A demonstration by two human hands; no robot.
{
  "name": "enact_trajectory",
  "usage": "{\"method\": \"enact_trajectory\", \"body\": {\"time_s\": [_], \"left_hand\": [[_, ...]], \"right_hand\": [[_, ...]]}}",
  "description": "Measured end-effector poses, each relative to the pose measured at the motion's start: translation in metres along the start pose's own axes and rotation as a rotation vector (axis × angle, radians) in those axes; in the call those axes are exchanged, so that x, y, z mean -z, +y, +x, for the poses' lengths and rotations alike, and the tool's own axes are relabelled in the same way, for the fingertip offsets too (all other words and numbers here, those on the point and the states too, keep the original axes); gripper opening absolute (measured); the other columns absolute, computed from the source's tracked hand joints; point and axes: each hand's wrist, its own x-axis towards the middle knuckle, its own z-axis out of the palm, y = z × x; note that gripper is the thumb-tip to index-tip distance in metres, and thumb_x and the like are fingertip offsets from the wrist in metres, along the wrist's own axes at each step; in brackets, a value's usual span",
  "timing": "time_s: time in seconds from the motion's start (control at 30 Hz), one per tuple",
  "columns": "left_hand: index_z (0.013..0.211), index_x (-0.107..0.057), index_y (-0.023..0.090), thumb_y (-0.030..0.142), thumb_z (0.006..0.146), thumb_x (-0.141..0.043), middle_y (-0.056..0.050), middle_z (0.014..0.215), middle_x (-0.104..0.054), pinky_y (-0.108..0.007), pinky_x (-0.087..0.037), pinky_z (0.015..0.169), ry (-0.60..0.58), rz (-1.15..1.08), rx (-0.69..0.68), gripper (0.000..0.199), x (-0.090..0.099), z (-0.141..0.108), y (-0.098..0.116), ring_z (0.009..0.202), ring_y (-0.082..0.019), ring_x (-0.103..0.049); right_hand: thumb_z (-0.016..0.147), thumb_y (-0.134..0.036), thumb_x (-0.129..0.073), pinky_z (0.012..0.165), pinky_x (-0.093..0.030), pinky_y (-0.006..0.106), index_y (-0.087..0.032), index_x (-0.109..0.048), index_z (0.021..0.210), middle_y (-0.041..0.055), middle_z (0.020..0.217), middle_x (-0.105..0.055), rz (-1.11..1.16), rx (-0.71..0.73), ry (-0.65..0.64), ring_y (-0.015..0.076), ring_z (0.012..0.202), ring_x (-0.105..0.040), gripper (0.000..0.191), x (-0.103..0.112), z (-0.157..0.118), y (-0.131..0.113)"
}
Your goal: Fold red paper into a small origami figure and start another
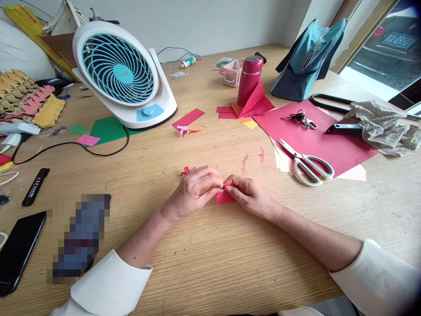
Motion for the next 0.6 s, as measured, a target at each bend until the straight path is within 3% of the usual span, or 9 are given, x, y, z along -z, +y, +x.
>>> {"method": "enact_trajectory", "body": {"time_s": [0.13, 0.23, 0.47, 0.6], "left_hand": [[0.09, -0.064, 0.02, 0.012, 0.094, -0.058, -0.005, 0.102, -0.065, -0.028, -0.052, 0.084, -0.012, -0.098, 0.045, 0.01, 0.001, 0.0, -0.001, 0.095, -0.015, -0.065], [0.088, -0.064, 0.02, 0.015, 0.091, -0.062, -0.006, 0.109, -0.065, -0.032, -0.051, 0.09, 0.011, -0.037, 0.088, 0.006, -0.001, -0.001, 0.002, 0.101, -0.017, -0.064], [0.079, -0.062, 0.019, 0.02, 0.085, -0.07, -0.007, 0.102, -0.067, -0.039, -0.049, 0.092, 0.225, 0.19, 0.229, 0.01, -0.021, -0.005, 0.017, 0.098, -0.021, -0.065], [0.079, -0.063, 0.019, 0.015, 0.085, -0.067, -0.006, 0.102, -0.067, -0.041, -0.047, 0.096, 0.285, 0.171, 0.306, 0.008, -0.029, -0.006, 0.021, 0.098, -0.02, -0.064]], "right_hand": [[0.1, -0.036, -0.047, 0.063, -0.039, 0.025, -0.017, -0.057, 0.086, -0.0009, 0.073, -0.054, 0.067, -0.029, 0.012, 0.0123, 0.067, -0.049, 0.025, 0.001, 0.0, 0.002], [0.099, -0.037, -0.047, 0.062, -0.039, 0.025, -0.018, -0.057, 0.086, -0.0008, 0.072, -0.055, 0.067, -0.041, 0.031, 0.0125, 0.065, -0.049, 0.026, 0.001, -0.001, 0.002], [0.097, -0.031, -0.05, 0.059, -0.038, 0.024, -0.017, -0.059, 0.085, -0.0005, 0.07, -0.057, -0.036, -0.039, 0.092, 0.0122, 0.063, -0.049, 0.02, -0.002, 0.0, -0.001], [0.097, -0.03, -0.049, 0.058, -0.038, 0.024, -0.017, -0.058, 0.086, -0.001, 0.069, -0.055, -0.04, -0.023, 0.139, 0.0121, 0.062, -0.049, 0.019, -0.003, 0.0, 0.0]]}}
